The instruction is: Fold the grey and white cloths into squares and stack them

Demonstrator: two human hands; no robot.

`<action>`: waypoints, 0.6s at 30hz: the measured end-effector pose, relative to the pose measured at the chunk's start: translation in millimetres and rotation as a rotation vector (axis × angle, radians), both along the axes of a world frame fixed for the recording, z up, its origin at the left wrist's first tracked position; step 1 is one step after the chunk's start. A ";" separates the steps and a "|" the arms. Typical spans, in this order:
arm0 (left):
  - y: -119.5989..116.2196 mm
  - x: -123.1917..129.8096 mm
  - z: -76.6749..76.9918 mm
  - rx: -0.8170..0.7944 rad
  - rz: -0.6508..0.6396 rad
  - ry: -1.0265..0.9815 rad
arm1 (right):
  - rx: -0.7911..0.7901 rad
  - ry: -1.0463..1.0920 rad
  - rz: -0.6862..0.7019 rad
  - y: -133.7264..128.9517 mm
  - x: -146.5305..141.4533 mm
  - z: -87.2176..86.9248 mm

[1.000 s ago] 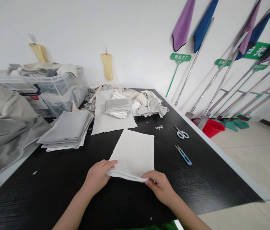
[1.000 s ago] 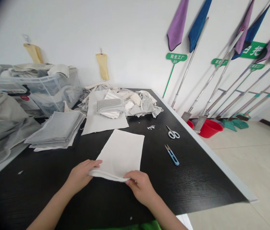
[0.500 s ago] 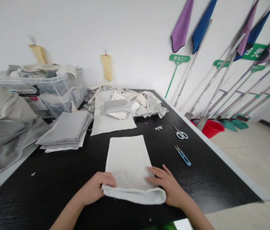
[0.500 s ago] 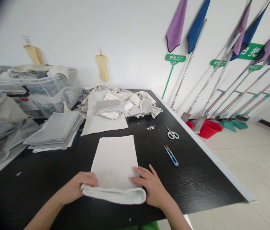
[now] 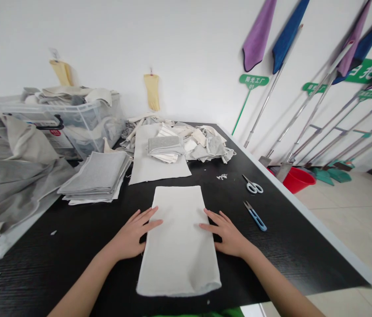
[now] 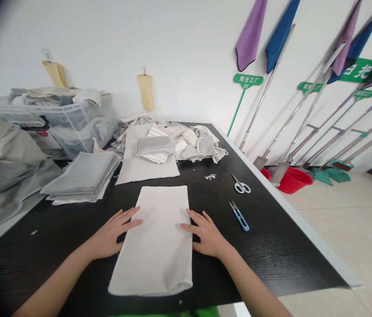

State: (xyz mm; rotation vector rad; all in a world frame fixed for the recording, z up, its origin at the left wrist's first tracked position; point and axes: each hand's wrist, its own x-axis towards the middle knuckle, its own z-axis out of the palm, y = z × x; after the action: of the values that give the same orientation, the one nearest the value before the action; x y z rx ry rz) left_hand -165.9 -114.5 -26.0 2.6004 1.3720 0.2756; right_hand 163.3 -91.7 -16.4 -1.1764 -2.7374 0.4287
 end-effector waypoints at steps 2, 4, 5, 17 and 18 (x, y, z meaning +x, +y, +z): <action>8.8 2.5 -3.1 0.025 -0.014 0.004 | 0.008 0.002 0.004 10.7 -2.8 -4.1; 16.8 3.8 -9.4 0.031 -0.016 0.001 | 0.002 -0.005 0.004 19.7 -6.5 -9.9; 20.5 3.7 -13.2 0.022 -0.018 -0.002 | -0.005 -0.007 -0.001 23.4 -8.3 -12.9; 45.0 -2.9 -29.2 -0.096 0.051 -0.209 | -0.048 0.142 -0.160 45.9 -15.0 -23.9; 45.4 -1.6 -26.0 -0.106 0.064 -0.236 | -0.046 0.162 -0.175 47.6 -16.1 -23.4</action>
State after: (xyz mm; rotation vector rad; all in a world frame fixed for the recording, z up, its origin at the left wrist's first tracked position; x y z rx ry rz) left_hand -167.5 -69.1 -52.0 2.3541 1.3490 0.4886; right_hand 147.2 -44.1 -39.8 -1.3166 -2.4773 0.5411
